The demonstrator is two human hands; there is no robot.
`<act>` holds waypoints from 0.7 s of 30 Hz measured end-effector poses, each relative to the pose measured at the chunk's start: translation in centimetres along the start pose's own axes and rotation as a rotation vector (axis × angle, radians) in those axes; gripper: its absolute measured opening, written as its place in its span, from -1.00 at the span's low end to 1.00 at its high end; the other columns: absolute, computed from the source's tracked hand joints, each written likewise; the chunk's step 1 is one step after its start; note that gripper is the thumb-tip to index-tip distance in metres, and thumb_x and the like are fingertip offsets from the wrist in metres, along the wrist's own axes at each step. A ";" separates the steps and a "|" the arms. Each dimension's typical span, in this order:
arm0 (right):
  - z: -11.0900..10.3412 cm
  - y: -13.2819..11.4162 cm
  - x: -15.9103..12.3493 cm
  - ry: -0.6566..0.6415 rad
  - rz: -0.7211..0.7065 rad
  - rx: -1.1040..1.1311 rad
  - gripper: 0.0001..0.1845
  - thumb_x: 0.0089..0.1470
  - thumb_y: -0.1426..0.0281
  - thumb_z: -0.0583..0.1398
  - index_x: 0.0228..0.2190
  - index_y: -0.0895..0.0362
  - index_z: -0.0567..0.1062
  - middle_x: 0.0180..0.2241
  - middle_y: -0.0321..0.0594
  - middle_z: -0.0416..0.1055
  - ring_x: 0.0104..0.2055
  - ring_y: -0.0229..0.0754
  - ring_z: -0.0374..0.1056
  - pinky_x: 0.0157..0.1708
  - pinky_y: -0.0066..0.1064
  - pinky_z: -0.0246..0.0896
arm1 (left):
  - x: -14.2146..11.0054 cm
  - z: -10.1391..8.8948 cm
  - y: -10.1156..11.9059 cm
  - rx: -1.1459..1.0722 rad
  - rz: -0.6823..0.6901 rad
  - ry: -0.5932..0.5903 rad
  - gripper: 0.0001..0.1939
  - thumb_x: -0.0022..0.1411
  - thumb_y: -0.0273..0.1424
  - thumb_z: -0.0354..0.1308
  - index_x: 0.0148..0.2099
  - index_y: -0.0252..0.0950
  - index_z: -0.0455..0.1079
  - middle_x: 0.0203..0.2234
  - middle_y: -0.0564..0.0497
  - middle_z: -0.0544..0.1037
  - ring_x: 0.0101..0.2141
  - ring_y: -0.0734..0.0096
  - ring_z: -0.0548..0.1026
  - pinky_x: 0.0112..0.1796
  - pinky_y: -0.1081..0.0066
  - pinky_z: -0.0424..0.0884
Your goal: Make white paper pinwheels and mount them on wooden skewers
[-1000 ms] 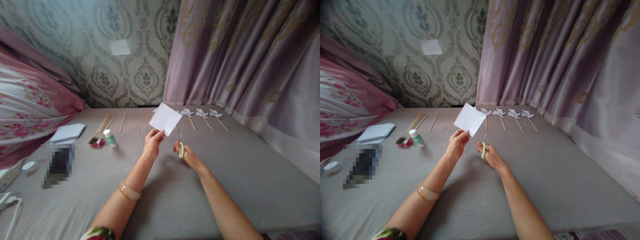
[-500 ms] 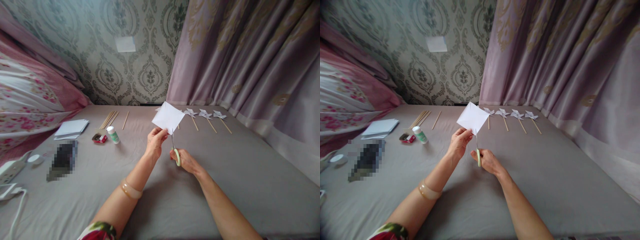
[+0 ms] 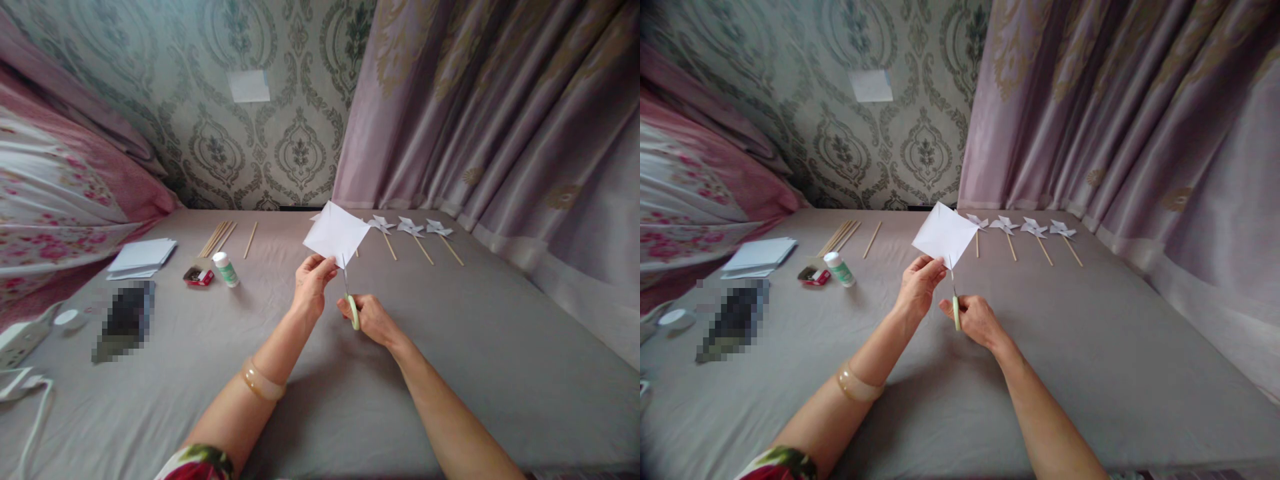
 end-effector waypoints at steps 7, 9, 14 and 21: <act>-0.2 -0.4 -0.1 0.018 0.041 -0.017 -0.41 -0.04 -0.12 0.08 -0.68 0.15 0.29 -0.67 -0.36 0.12 -0.54 -0.30 0.03 -0.51 -0.42 -0.07 | 0.0 -0.1 0.0 -0.007 0.012 0.002 -0.67 -0.30 -0.35 0.44 -0.51 -0.33 0.36 -0.59 0.12 0.45 -0.52 0.59 0.41 -0.40 0.53 0.31; -0.2 -0.4 -0.1 0.021 0.053 -0.016 -0.41 -0.05 -0.12 0.09 -0.68 0.15 0.29 -0.67 -0.36 0.11 -0.54 -0.31 0.02 -0.52 -0.42 -0.07 | 0.0 0.0 0.0 -0.009 0.013 0.005 -0.67 -0.30 -0.35 0.44 -0.51 -0.33 0.36 -0.59 0.12 0.45 -0.52 0.58 0.41 -0.41 0.53 0.31; -0.2 -0.2 -0.1 0.044 0.058 -0.008 -0.41 -0.07 -0.12 0.10 -0.70 0.15 0.28 -0.68 -0.37 0.10 -0.55 -0.32 0.02 -0.54 -0.43 -0.07 | 0.0 0.0 0.0 -0.013 0.019 0.008 -0.66 -0.31 -0.35 0.45 -0.50 -0.34 0.36 -0.58 0.10 0.46 -0.52 0.58 0.42 -0.41 0.54 0.33; 0.0 -0.2 0.0 0.063 0.061 -0.005 -0.38 -0.07 -0.14 0.10 -0.72 0.15 0.26 -0.68 -0.37 0.07 -0.56 -0.33 0.01 -0.56 -0.45 -0.09 | 0.1 -0.1 -0.1 -0.022 0.024 0.000 -0.67 -0.29 -0.35 0.45 -0.49 -0.34 0.37 -0.55 0.10 0.46 -0.50 0.59 0.42 -0.40 0.53 0.34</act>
Point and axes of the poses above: each hand's wrist, its own x-axis towards the middle knuckle, its own z-axis out of the palm, y = z × x, the point moved 2 cm from there along x, towards the middle knuckle
